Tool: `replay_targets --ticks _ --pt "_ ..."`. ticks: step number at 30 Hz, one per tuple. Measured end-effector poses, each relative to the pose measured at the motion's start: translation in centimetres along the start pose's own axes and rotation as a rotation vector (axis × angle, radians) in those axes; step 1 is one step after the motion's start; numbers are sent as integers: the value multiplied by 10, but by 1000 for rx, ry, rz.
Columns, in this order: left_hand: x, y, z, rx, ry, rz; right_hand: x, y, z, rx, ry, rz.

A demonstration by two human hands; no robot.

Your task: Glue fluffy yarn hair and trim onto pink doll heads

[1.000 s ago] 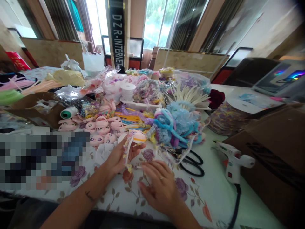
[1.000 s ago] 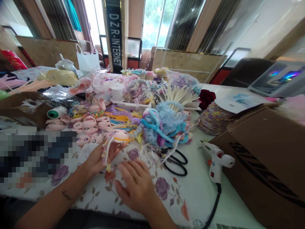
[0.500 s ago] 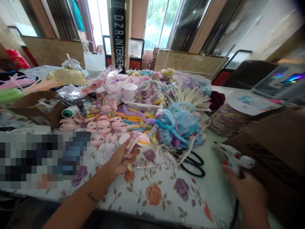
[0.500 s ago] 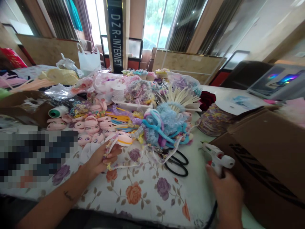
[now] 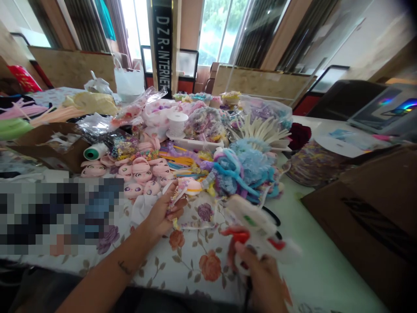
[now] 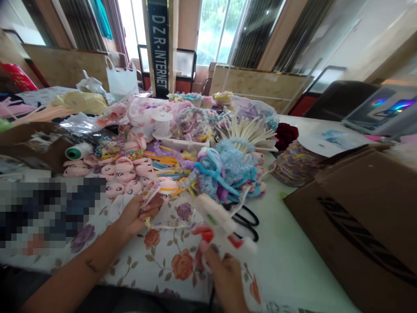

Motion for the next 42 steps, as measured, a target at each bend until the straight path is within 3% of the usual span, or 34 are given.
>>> replay_targets --ticks 4,7,13,18,25,33,42 --pt "-2 2 4 1 -12 -48 12 13 -51 -197 -240 -126" --pt "-3 4 6 2 -24 -64 11 14 -61 -185 -245 -186" --pt "1 6 5 -13 48 -65 12 22 -62 -114 -252 -226" --pt "3 6 3 -24 26 -44 12 26 -63 -50 -304 -239" --pt "2 5 0 -31 23 -52 13 16 -65 -34 -223 -162" --pt "2 5 0 -42 18 -57 8 27 -66 -25 -285 -120" --pt "2 4 0 -30 16 -53 10 26 -63 53 -244 -143"
Point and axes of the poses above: each hand's wrist, its own x-axis away from the middle knuckle, its own z-axis out of the back of the hand, y = z × x, the point moved 5 cm from there along -x, towards the middle knuckle, and after that the axes turned 6 degrees about -y, right-handed, at the moved point
